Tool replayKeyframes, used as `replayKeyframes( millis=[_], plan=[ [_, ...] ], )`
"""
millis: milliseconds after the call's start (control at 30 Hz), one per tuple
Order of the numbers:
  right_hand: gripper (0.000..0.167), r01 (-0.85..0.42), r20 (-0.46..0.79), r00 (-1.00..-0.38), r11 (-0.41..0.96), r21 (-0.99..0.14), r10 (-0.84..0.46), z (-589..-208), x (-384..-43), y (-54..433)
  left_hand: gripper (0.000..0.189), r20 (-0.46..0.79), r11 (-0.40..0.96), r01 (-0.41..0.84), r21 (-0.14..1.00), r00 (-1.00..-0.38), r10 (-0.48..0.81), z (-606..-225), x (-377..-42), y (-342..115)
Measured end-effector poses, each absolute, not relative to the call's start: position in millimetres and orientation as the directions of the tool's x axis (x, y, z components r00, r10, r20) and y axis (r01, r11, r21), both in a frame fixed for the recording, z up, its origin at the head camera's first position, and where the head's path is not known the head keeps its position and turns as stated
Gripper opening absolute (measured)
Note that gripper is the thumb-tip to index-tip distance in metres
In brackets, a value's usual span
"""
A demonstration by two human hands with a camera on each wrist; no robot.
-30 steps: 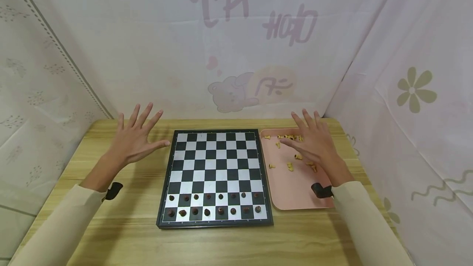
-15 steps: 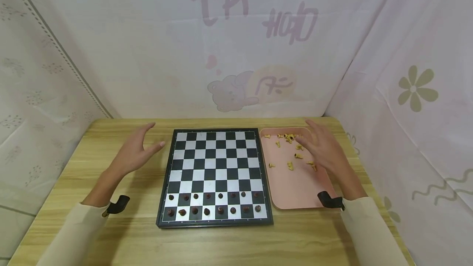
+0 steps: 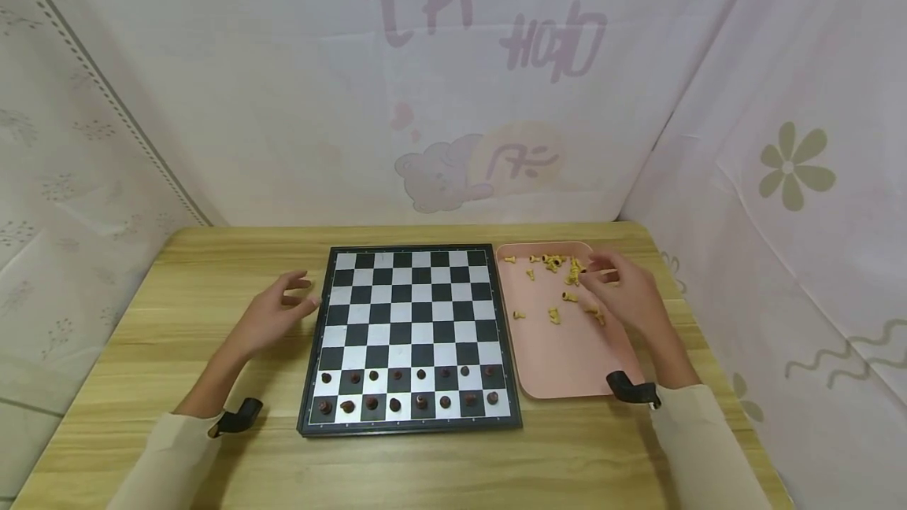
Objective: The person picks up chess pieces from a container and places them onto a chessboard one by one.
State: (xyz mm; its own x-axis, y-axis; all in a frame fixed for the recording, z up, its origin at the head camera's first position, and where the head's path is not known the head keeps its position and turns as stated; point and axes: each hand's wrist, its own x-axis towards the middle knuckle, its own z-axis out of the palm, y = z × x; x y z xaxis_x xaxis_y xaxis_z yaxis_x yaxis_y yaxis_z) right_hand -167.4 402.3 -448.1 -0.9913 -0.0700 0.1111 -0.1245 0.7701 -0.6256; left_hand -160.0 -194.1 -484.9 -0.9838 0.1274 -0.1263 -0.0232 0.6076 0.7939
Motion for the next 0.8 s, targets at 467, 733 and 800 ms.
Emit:
replayKeyframes(
  millis=[467,733,800],
  plan=[
    [0.044,-0.046,0.045,-0.999,0.799,-0.599,-0.024,-456,-182,394,0.073,-0.155,0.607,-0.039,0.794,-0.978,0.139,-487,-158,-183],
    [0.041,0.060,-0.001,-0.998,0.845,-0.531,0.070,-454,-190,377,0.071,-0.168,0.611,-0.035,0.791,-0.972,0.162,-489,-157,-180],
    [0.036,0.077,-0.005,-0.996,0.861,-0.503,0.086,-457,-192,374,0.071,-0.165,0.614,-0.027,0.789,-0.972,0.169,-488,-156,-180]
  ],
)
